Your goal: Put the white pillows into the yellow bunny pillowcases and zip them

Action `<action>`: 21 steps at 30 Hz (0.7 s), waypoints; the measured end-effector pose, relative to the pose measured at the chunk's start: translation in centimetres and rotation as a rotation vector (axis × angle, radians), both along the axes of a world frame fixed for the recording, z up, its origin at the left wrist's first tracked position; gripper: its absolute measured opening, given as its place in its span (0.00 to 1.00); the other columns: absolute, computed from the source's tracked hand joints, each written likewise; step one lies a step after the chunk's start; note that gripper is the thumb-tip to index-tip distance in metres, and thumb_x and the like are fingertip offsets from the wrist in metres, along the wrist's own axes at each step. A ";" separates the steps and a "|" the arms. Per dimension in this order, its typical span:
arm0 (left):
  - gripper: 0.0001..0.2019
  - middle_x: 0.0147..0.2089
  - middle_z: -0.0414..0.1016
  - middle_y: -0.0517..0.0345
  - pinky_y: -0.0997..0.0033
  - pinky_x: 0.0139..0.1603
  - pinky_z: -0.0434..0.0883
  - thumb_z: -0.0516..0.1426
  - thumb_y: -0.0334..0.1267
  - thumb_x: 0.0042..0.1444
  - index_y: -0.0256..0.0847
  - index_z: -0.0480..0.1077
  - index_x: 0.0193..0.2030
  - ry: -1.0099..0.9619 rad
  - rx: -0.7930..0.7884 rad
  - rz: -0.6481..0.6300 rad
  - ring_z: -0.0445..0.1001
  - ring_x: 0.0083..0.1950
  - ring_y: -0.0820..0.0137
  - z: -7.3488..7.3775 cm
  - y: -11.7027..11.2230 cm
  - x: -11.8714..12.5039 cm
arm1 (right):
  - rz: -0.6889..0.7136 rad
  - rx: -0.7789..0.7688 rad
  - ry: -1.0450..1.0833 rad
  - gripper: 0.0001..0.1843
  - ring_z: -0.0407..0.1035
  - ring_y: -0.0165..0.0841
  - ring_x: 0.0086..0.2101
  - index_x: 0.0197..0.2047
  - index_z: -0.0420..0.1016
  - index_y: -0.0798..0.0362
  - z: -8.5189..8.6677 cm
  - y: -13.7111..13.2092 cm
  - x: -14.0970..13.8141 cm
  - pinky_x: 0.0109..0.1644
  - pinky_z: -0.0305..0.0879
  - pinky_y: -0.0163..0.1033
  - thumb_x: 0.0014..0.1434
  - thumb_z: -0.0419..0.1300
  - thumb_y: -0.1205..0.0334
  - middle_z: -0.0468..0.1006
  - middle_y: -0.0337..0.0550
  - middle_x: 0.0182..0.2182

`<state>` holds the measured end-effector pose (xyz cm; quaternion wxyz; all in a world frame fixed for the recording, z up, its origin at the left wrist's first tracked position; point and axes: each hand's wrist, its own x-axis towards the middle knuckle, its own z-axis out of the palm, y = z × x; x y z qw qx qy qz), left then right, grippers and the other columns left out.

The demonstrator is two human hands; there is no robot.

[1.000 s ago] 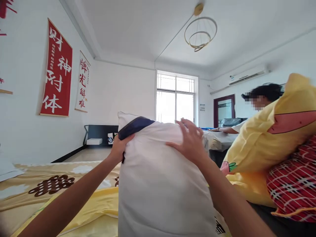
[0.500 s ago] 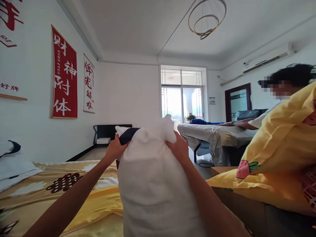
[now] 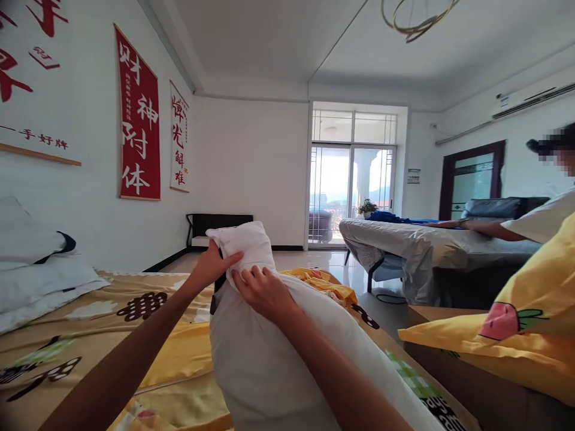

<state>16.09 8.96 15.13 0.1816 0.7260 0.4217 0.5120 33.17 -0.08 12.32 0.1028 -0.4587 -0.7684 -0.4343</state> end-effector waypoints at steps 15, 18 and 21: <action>0.13 0.39 0.76 0.46 0.58 0.49 0.68 0.56 0.34 0.56 0.39 0.63 0.49 0.105 0.281 -0.049 0.75 0.47 0.52 5.6 -5.6 7.7 | -0.174 0.425 0.873 0.33 0.65 0.53 0.47 0.67 0.58 0.53 2.5 1.8 -0.8 0.49 0.57 0.61 0.57 0.51 0.60 0.73 0.59 0.45; 0.09 0.37 0.75 0.51 0.61 0.46 0.68 0.50 0.41 0.62 0.42 0.63 0.46 0.105 0.331 -0.215 0.75 0.42 0.58 4.6 -7.5 4.1 | -0.118 0.291 0.775 0.25 0.66 0.48 0.43 0.50 0.74 0.53 4.8 -0.4 2.4 0.45 0.61 0.52 0.46 0.56 0.64 0.74 0.51 0.41; 0.12 0.38 0.75 0.54 0.65 0.42 0.69 0.44 0.45 0.66 0.44 0.64 0.43 0.299 0.323 -0.433 0.74 0.39 0.64 -1.6 -8.9 -1.3 | -0.163 0.323 0.923 0.04 0.65 0.39 0.29 0.24 0.69 0.51 7.7 -2.7 7.7 0.36 0.62 0.47 0.38 0.58 0.65 0.68 0.41 0.24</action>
